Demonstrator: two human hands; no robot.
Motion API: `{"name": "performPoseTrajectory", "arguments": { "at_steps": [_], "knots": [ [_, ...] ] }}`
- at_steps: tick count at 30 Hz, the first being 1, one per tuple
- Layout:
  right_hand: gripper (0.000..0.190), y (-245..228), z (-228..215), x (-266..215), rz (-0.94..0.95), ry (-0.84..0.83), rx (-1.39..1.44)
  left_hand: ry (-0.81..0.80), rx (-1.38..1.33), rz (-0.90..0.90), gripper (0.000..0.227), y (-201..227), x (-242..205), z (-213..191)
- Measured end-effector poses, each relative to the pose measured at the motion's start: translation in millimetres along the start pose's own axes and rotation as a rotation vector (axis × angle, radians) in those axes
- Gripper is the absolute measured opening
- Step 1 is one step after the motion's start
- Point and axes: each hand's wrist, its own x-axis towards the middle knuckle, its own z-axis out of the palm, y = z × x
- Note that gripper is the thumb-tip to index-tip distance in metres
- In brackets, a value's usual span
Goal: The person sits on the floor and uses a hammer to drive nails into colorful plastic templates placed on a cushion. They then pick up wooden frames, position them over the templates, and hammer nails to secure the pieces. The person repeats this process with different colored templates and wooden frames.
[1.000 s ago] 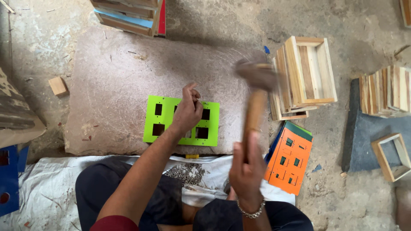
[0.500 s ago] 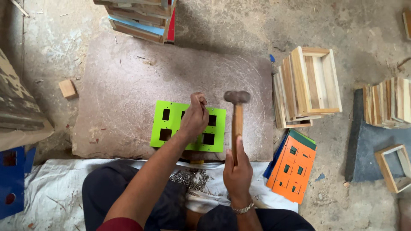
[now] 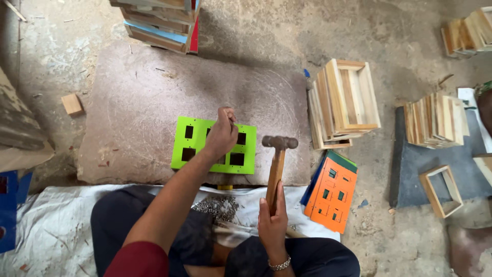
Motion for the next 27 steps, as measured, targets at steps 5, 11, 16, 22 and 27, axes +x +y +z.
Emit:
{"name": "performPoseTrajectory", "arguments": {
  "at_steps": [5,11,16,22,27],
  "knots": [
    [0.076,36,-9,-11,0.585,-0.075,0.41,0.06,0.011,0.155,0.059,19,-8,-2],
    [0.075,61,-7,-3,0.675,-0.067,0.664,-0.711,0.406,0.044,0.024,43,-150,3],
    [0.075,59,-4,-4,0.623,-0.076,0.629,-0.723,0.647,0.152,0.024,13,-226,-20],
    [0.074,57,-6,-1,0.631,-0.089,0.614,-0.74,0.622,0.109,0.011,-4,-226,-15],
    [0.076,62,-5,-9,0.635,-0.081,0.687,-0.708,0.584,0.137,0.008,-12,-241,-19]
  ]
}}
